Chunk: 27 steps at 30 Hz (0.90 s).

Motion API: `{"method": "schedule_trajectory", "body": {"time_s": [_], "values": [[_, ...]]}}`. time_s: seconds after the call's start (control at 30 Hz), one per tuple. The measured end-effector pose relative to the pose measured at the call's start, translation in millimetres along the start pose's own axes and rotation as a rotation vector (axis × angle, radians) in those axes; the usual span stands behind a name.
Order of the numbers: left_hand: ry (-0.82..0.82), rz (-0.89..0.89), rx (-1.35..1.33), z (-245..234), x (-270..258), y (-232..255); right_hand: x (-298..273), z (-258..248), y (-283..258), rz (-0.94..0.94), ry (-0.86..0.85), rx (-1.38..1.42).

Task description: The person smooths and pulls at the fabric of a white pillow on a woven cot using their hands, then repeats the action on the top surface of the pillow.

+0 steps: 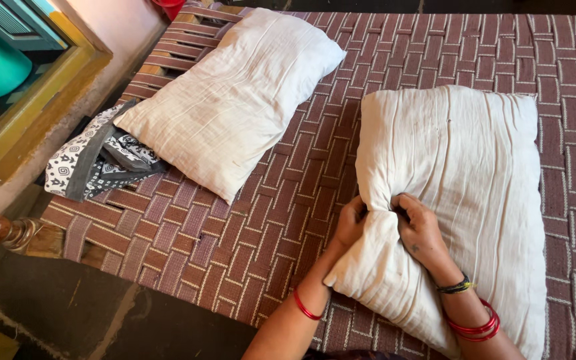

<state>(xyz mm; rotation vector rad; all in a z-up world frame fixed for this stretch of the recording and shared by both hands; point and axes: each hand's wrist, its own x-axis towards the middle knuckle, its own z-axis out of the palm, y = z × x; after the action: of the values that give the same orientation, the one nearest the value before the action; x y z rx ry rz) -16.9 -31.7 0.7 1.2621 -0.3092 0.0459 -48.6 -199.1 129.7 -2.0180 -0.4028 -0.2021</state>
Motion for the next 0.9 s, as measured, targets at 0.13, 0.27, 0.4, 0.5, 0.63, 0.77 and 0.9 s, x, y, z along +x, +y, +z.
{"method": "schedule_trajectory", "body": {"time_s": [0.13, 0.27, 0.4, 0.5, 0.63, 0.77, 0.9], "values": [[0.251, 0.065, 0.495, 8, 2, 5, -5, 5, 20, 0.015, -0.101, 0.35], [0.387, -0.073, 0.266, -18, 20, 7, -6, 4, 15, 0.088, -0.16, 0.568], [-0.101, -0.053, -0.286, -7, 3, 6, 1, -2, -14, 0.038, 0.064, 0.067], [-0.084, -0.159, -0.197, -10, -4, 14, -1, -2, -17, -0.035, 0.078, 0.033], [-0.085, -0.103, -0.158, -1, 5, 20, -5, 4, 13, -0.04, 0.017, -0.018], [0.37, 0.068, 0.409, 1, 11, 44, -13, 12, 43, 0.108, -0.099, 0.502], [0.338, -0.191, 0.599, -5, 10, 48, -7, 5, 21, 0.121, 0.101, 0.413]]}}
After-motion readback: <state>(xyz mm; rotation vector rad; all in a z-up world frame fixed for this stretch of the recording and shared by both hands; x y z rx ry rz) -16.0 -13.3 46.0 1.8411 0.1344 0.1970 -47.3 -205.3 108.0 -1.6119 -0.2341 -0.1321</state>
